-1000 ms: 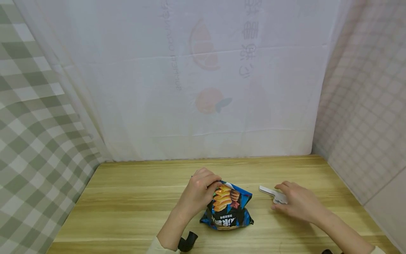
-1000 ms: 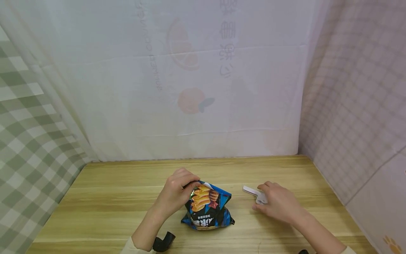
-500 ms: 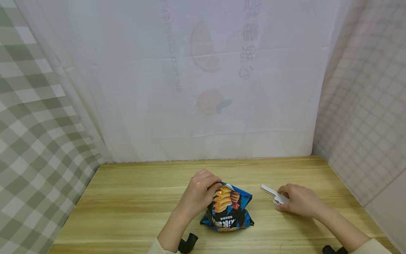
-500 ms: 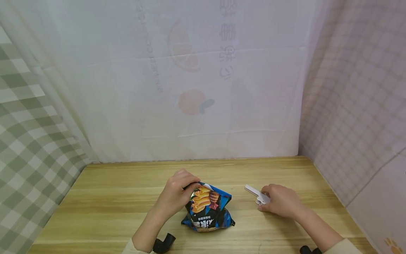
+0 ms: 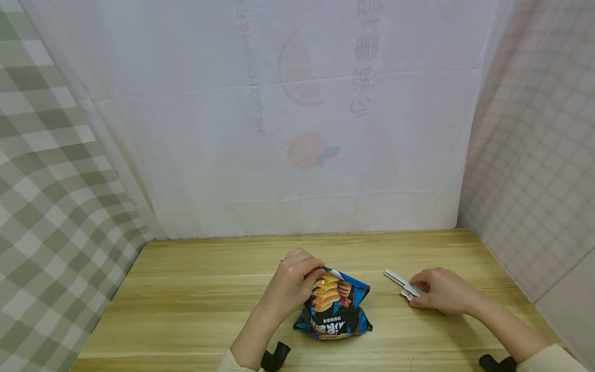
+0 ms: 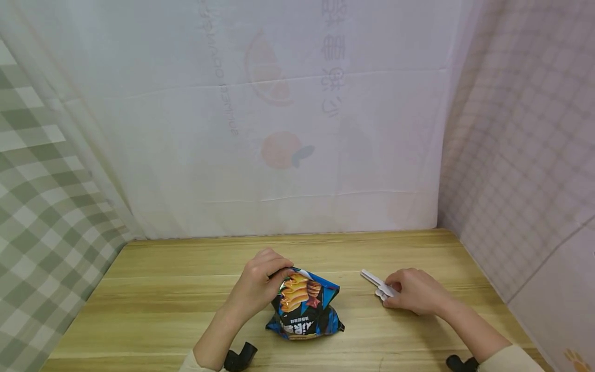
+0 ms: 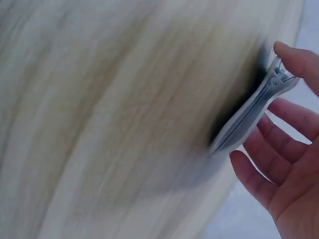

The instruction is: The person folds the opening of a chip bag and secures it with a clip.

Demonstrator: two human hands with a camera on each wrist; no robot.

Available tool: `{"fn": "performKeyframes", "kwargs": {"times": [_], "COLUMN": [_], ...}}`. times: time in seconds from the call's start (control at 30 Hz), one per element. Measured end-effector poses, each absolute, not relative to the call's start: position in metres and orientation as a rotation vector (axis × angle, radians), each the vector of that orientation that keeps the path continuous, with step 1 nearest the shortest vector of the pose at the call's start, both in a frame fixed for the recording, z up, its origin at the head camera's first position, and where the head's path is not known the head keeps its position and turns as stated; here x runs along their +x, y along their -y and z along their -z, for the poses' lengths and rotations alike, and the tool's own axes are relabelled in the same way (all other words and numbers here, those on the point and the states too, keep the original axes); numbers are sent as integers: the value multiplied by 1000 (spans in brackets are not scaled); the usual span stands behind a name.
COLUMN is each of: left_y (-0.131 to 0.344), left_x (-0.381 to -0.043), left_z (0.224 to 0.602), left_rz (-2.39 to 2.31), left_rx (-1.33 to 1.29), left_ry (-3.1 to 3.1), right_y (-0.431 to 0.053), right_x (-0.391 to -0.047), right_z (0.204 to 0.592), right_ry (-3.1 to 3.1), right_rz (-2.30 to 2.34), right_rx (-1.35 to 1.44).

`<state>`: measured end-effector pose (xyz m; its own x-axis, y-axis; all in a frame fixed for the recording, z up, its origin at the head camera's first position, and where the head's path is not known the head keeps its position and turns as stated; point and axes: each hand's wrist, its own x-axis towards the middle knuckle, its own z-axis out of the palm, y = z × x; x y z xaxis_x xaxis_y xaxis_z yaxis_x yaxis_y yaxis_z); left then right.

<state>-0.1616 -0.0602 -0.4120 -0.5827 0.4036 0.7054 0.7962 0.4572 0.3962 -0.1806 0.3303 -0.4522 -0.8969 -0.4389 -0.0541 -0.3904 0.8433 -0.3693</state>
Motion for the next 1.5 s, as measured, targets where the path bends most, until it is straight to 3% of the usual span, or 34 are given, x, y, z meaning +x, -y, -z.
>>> {"fn": "performKeyframes", "kwargs": {"times": [0.67,1.23,1.5], "left_y": [66,69,70], "left_x": [-161,-162,-162], "left_z": [415,416,415], "left_rz": [982,1004,1006], "left_rx": [-1004,-1011,-1005], "left_ry": [2151,2132,2138], "right_y": [-331,-330,-321], "right_x": [-172,-156,-141], "right_z": [452,451,437], "right_ry": [-3071,-3294,-3274], "right_rz": [532,888,944], "right_rx": [-479,-822,-842]}}
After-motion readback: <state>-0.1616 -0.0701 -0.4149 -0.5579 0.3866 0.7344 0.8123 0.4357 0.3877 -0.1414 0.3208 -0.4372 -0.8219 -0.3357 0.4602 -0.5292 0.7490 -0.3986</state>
